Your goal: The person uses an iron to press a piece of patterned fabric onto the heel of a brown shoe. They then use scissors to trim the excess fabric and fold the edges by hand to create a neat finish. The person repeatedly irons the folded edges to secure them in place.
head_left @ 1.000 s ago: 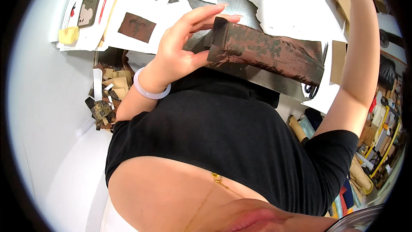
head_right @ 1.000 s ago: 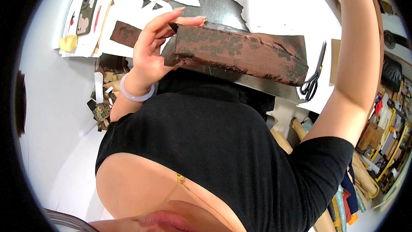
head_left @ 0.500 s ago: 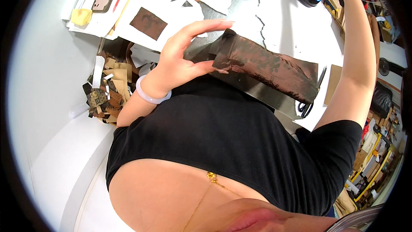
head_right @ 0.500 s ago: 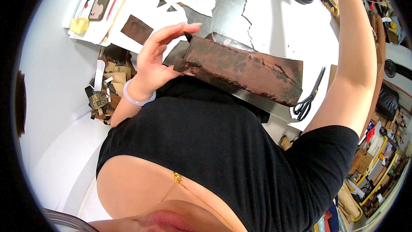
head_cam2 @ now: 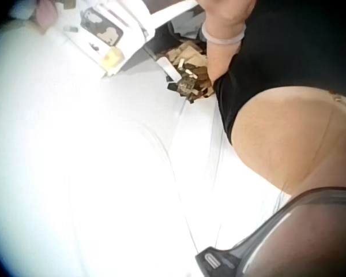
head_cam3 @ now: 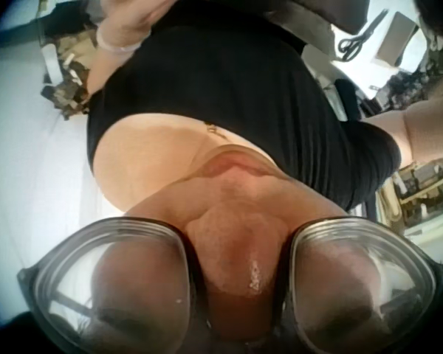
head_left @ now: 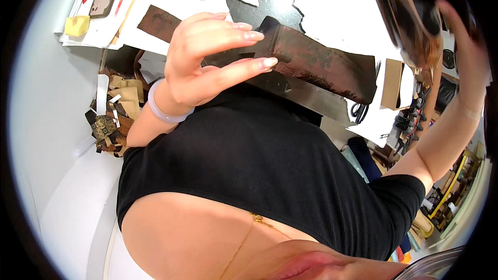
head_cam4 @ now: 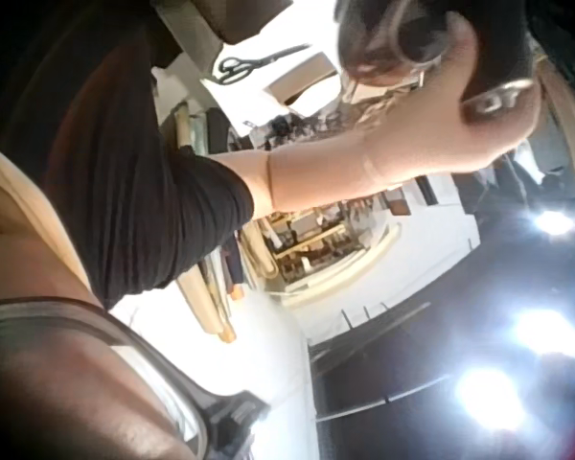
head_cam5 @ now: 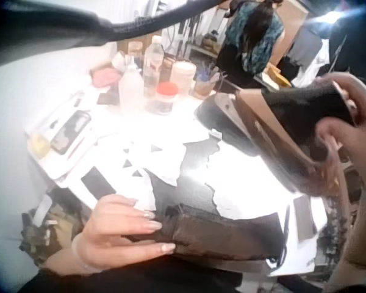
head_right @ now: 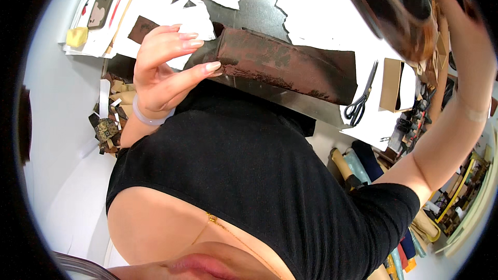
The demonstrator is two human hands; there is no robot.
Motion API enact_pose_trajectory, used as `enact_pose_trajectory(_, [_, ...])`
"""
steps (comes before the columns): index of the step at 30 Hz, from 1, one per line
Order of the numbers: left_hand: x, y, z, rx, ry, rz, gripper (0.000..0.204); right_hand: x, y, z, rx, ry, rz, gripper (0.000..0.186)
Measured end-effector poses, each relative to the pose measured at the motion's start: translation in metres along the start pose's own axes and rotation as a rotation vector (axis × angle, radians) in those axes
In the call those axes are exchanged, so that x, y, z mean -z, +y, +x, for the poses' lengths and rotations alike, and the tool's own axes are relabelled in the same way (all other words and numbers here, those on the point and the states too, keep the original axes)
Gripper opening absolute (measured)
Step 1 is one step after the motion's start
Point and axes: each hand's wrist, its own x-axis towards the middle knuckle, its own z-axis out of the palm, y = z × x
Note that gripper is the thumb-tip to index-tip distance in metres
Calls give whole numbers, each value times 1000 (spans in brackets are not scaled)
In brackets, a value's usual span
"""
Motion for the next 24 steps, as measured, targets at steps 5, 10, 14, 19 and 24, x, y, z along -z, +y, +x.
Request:
enact_pose_trajectory(5, [0, -7, -6, 7, -26, -92, 25, 36, -106, -41, -37, -15, 404, 77])
enact_pose_trajectory(10, [-9, -11, -12, -1, 2, -188, 28, 47, -169, -64, -120, 29, 413, 88])
enact_pose_trajectory(14, [-6, -8, -15, 65, -40, -288, 27, 31, -207, -56, -288, 189, 395, 82])
enact_pose_trajectory(19, [-6, -9, -18, 63, -38, -301, 28, 30, -210, -53, -311, 188, 359, 79])
enact_pose_trajectory(24, [-12, -16, -17, -21, -1, -286, 29, 26, -212, -47, -288, 201, 440, 78])
